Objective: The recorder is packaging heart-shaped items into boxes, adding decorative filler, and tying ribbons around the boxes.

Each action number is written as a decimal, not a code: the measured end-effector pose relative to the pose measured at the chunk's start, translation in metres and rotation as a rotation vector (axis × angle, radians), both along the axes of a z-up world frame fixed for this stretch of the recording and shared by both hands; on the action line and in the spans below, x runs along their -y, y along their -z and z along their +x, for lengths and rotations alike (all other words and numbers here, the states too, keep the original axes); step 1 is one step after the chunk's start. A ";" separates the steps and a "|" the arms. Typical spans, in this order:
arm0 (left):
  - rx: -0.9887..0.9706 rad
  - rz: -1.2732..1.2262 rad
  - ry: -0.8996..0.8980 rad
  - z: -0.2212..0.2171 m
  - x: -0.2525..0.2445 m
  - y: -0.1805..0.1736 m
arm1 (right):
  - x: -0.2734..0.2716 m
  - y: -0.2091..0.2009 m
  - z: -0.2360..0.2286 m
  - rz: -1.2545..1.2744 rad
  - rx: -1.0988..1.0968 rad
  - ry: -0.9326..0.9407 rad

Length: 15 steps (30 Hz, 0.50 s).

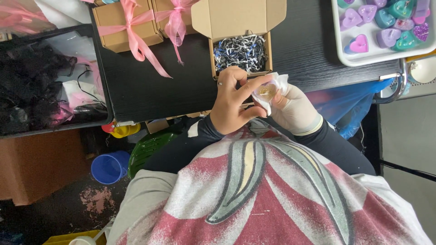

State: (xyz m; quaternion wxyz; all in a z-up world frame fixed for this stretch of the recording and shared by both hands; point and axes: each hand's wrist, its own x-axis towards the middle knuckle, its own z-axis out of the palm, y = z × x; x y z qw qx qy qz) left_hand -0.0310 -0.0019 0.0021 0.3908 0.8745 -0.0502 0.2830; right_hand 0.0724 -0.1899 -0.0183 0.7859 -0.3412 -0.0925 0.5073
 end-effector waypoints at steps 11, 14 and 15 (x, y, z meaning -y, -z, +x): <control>-0.055 -0.137 -0.008 -0.002 0.007 0.002 | -0.002 -0.015 0.005 -0.119 0.280 -0.159; -0.048 -0.170 0.012 -0.004 0.007 0.000 | 0.001 0.001 0.004 -0.173 0.312 -0.165; -0.035 -0.177 0.018 -0.005 0.006 0.000 | 0.004 0.013 0.005 -0.162 0.327 -0.169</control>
